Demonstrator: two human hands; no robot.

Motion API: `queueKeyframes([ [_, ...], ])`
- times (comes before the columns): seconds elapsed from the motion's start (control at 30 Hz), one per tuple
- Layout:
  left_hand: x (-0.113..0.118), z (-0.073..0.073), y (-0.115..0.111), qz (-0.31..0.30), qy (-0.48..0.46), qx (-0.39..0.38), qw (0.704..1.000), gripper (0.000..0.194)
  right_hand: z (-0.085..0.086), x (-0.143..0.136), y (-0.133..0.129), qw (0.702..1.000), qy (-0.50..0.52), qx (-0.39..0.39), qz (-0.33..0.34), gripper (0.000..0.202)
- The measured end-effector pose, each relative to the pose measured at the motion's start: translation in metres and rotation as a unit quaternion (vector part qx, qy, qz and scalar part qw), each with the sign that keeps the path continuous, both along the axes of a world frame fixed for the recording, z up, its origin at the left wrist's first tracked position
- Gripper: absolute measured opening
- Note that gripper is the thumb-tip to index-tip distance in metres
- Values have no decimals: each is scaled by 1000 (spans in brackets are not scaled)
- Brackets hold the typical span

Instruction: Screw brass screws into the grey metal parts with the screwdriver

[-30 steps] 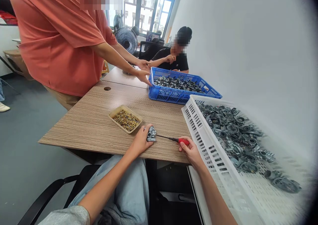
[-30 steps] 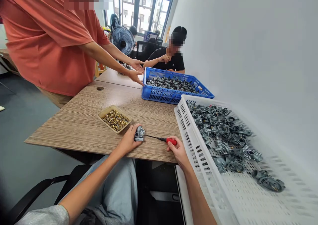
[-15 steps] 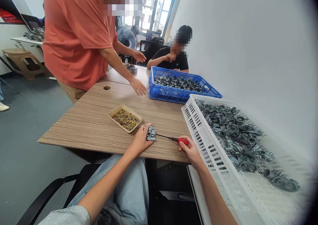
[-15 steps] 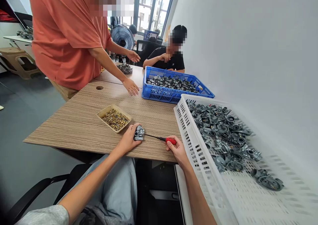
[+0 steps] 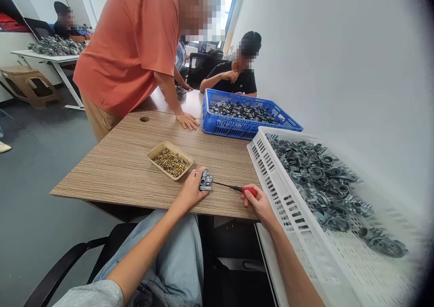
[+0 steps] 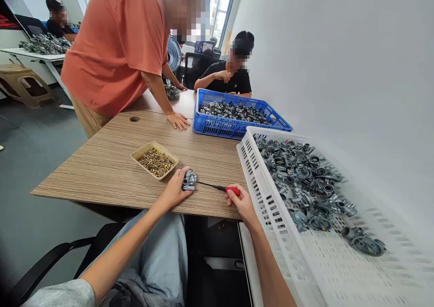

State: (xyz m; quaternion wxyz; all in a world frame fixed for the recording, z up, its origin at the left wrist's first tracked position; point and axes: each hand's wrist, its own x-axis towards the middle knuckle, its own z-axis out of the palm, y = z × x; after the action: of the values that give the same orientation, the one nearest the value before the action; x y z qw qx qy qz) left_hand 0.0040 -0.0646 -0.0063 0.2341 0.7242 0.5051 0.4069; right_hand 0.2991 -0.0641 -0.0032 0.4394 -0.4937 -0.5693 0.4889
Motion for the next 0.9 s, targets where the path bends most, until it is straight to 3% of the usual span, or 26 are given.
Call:
queueKeyframes([
  [0.4, -1, -3, 1, 2, -1, 6, 1000, 80, 3, -4, -4, 1000, 3, -20, 2, 45],
  [0.63, 0, 1, -2, 11, -12, 3, 1000, 78, 5, -6, -4, 997, 44, -50, -50, 53],
  [0.9, 2, 3, -3, 23, 7, -7, 1000, 77, 5, -6, -6, 997, 26, -59, -45, 56],
])
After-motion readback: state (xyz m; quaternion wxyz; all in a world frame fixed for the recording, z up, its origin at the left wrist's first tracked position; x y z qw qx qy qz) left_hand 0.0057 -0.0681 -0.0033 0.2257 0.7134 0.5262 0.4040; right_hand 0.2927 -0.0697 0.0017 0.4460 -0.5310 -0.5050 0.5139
